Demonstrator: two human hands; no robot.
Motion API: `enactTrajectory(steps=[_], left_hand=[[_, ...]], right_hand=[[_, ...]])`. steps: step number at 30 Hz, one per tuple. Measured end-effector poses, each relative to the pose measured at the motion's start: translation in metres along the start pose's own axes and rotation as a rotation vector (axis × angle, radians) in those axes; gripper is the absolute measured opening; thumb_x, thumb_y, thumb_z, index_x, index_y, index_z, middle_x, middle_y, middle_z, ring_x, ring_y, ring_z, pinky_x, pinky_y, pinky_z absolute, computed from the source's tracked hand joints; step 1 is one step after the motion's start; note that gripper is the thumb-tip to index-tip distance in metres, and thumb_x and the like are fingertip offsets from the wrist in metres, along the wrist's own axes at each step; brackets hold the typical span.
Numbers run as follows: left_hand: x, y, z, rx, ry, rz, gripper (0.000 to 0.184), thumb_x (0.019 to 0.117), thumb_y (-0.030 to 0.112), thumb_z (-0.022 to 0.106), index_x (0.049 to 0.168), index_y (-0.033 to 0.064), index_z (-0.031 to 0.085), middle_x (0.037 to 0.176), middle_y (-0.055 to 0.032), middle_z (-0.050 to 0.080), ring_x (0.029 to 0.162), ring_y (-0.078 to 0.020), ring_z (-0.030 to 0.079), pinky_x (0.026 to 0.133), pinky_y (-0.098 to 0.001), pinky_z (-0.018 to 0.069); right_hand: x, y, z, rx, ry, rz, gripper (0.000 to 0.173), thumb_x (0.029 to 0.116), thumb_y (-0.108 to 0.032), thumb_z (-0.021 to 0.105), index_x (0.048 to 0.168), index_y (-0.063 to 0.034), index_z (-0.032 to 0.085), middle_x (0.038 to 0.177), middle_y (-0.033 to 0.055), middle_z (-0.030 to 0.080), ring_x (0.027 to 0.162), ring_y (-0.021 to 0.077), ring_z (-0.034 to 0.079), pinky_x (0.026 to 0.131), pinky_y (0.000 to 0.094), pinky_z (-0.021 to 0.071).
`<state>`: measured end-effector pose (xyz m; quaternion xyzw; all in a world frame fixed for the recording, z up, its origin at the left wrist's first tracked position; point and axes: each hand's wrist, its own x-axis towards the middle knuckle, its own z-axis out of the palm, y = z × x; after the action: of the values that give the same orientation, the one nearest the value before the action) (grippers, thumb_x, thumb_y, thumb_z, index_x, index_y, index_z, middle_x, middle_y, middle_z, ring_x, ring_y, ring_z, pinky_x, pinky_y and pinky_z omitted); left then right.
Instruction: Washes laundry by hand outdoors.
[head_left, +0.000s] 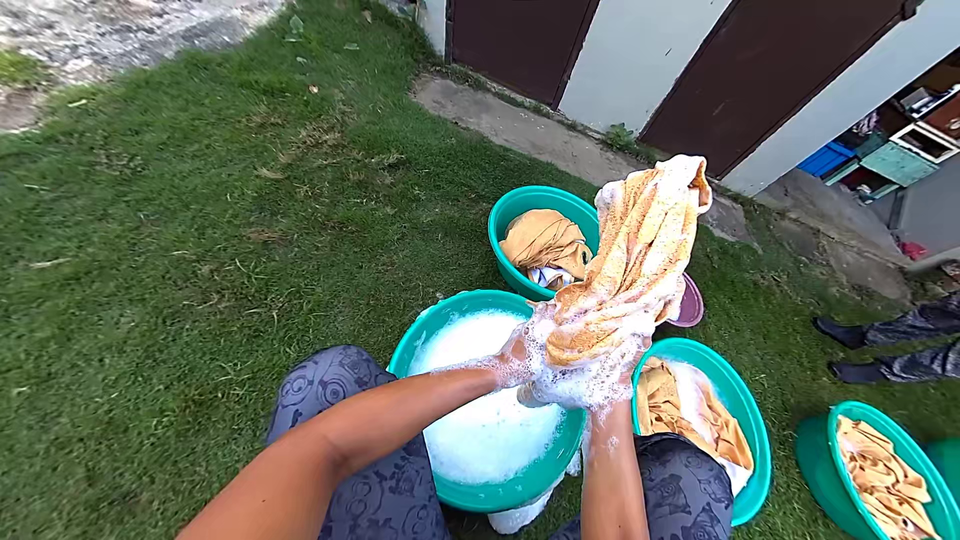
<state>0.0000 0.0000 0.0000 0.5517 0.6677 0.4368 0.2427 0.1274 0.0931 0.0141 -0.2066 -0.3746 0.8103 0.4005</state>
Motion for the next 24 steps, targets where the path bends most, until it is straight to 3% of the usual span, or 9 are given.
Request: enactTrajectory(steps=[3, 6, 8, 10, 12, 14, 17, 20, 24], left_hand=[[0.006, -0.021, 0.012, 0.065, 0.006, 0.018, 0.081, 0.0846, 0.038, 0.077, 0.145, -0.0071, 0.046, 0.141, -0.025, 0.056, 0.134, -0.032, 0.053, 0.116, -0.0433, 0.0373], [0.017, -0.016, -0.008, 0.247, -0.241, -0.021, 0.092, 0.0835, 0.04, 0.077, 0.154, -0.0023, 0.035, 0.157, -0.0258, 0.038, 0.143, -0.0391, 0.042, 0.115, -0.0528, 0.0376], [0.031, -0.017, -0.027, 0.223, -0.413, 0.059, 0.113, 0.07, 0.044, 0.089, 0.157, -0.0004, 0.031, 0.163, -0.026, 0.025, 0.149, -0.0445, 0.027, 0.117, -0.0598, 0.0312], [0.039, -0.016, -0.037, -0.108, -0.394, 0.17, 0.114, 0.058, 0.044, 0.094, 0.15, 0.0006, 0.043, 0.151, -0.0148, 0.049, 0.141, -0.0249, 0.044, 0.117, -0.0443, 0.0359], [0.037, -0.007, -0.038, -0.534, -0.301, 0.103, 0.096, 0.0624, 0.03, 0.095, 0.14, 0.0007, 0.047, 0.126, -0.0081, 0.067, 0.115, -0.0119, 0.065, 0.102, -0.0305, 0.0539], [0.024, 0.003, -0.036, -0.689, -0.17, -0.063, 0.101, 0.0651, 0.021, 0.093, 0.146, 0.0018, 0.036, 0.124, -0.0083, 0.064, 0.109, -0.0097, 0.065, 0.096, -0.0275, 0.0557], [0.01, -0.008, -0.033, -0.658, -0.094, -0.112, 0.11, 0.0669, 0.018, 0.089, 0.152, -0.0023, 0.022, 0.134, -0.0112, 0.056, 0.116, -0.0059, 0.059, 0.1, -0.0229, 0.0507], [0.004, -0.011, -0.042, -0.46, -0.157, -0.139, 0.105, 0.0729, 0.02, 0.086, 0.153, -0.004, 0.023, 0.139, -0.0132, 0.054, 0.122, -0.0054, 0.055, 0.104, -0.022, 0.0455], [-0.002, -0.011, -0.046, -0.264, -0.242, -0.223, 0.094, 0.0804, 0.028, 0.085, 0.151, -0.0037, 0.033, 0.142, -0.0163, 0.054, 0.127, -0.012, 0.054, 0.11, -0.0289, 0.0417]], right_hand=[[0.002, 0.003, -0.002, 0.009, 0.029, -0.071, 0.081, 0.0955, -0.079, 0.023, 0.144, -0.0183, 0.046, 0.13, 0.0012, 0.062, 0.12, 0.0108, 0.057, 0.098, 0.0378, 0.0525], [0.009, -0.001, -0.008, 0.045, -0.028, -0.113, 0.075, 0.0898, -0.077, 0.049, 0.133, -0.0153, 0.054, 0.117, 0.0023, 0.068, 0.11, 0.0119, 0.064, 0.091, 0.0372, 0.0573], [0.013, -0.003, -0.017, 0.027, -0.049, -0.089, 0.08, 0.0818, -0.079, 0.06, 0.128, -0.0133, 0.057, 0.109, 0.004, 0.07, 0.102, 0.014, 0.068, 0.085, 0.0389, 0.0592], [0.009, -0.004, -0.014, -0.077, -0.034, -0.098, 0.073, 0.0864, -0.072, 0.06, 0.123, -0.0099, 0.058, 0.102, 0.0043, 0.071, 0.094, 0.0126, 0.069, 0.08, 0.0358, 0.0608], [0.0, 0.001, -0.006, -0.276, -0.05, -0.154, 0.044, 0.1057, -0.041, 0.047, 0.127, -0.0026, 0.055, 0.106, 0.006, 0.068, 0.097, 0.0104, 0.066, 0.085, 0.0319, 0.0592], [-0.002, 0.011, 0.003, -0.394, -0.031, -0.145, 0.034, 0.1059, -0.015, 0.046, 0.134, 0.0041, 0.049, 0.113, 0.0112, 0.066, 0.101, 0.0115, 0.064, 0.088, 0.0311, 0.0572], [0.004, 0.023, 0.014, -0.345, 0.048, -0.133, 0.059, 0.0966, -0.013, 0.059, 0.146, 0.0027, 0.03, 0.121, 0.0103, 0.059, 0.104, 0.0059, 0.061, 0.088, 0.0248, 0.0553], [0.003, 0.031, 0.018, -0.264, 0.066, -0.178, 0.082, 0.0826, -0.022, 0.079, 0.143, 0.0039, 0.03, 0.118, 0.0086, 0.062, 0.1, 0.0033, 0.063, 0.086, 0.0233, 0.0563], [0.012, 0.031, 0.024, -0.402, 0.039, -0.321, 0.06, 0.0847, -0.017, 0.074, 0.128, 0.0121, 0.045, 0.105, 0.008, 0.065, 0.093, 0.0024, 0.064, 0.085, 0.0217, 0.0562]])
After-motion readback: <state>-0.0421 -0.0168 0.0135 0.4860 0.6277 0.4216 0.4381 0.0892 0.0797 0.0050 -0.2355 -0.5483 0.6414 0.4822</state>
